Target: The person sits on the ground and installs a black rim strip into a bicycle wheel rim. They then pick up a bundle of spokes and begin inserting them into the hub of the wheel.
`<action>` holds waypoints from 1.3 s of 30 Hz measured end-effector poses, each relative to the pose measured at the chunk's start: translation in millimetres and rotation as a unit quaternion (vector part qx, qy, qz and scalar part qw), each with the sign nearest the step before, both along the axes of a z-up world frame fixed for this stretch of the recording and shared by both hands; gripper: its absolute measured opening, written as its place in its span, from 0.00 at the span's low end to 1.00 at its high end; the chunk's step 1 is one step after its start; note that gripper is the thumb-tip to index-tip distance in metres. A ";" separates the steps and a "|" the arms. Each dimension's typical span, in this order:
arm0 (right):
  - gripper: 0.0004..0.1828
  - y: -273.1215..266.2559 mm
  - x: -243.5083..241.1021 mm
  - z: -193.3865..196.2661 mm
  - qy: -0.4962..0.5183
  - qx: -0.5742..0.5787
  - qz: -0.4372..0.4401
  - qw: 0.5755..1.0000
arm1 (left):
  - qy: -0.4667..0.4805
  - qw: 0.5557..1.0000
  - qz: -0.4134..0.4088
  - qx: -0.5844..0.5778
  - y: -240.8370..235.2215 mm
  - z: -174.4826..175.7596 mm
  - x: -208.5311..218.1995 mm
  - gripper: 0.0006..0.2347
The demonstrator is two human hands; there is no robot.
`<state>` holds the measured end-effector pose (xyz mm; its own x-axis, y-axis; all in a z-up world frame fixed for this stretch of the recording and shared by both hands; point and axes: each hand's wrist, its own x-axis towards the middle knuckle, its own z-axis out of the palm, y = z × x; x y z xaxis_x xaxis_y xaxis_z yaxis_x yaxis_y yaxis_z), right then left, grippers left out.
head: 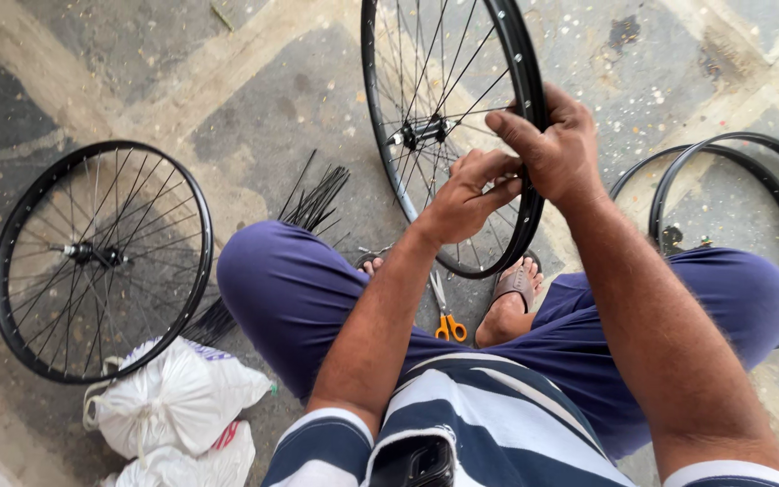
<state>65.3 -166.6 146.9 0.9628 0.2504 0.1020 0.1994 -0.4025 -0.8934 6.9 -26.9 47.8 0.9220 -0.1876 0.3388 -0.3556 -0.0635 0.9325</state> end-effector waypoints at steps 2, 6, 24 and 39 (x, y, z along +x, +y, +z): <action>0.20 2.1 -2.3 5.5 0.016 0.008 -0.010 1.000 | -0.018 0.999 0.018 0.036 -2.0 3.8 -0.6 0.08; 0.19 5.4 -4.4 24.6 0.031 -0.047 -0.005 0.998 | 0.002 1.000 0.005 0.019 2.2 12.4 -7.7 0.07; 0.20 20.2 2.9 27.7 0.151 0.167 0.043 0.973 | 0.102 0.920 -0.136 -0.352 3.9 21.2 -23.4 0.08; 0.21 24.4 2.9 28.4 0.141 0.148 0.069 0.976 | 0.080 0.951 -0.101 -0.281 1.9 17.2 -25.6 0.10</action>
<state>68.2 -142.2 175.2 0.9219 0.3802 -0.0747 -0.0374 -0.1046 -0.9938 -18.7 -25.0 65.1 0.9349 -0.1969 0.2954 -0.1575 0.5156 0.8422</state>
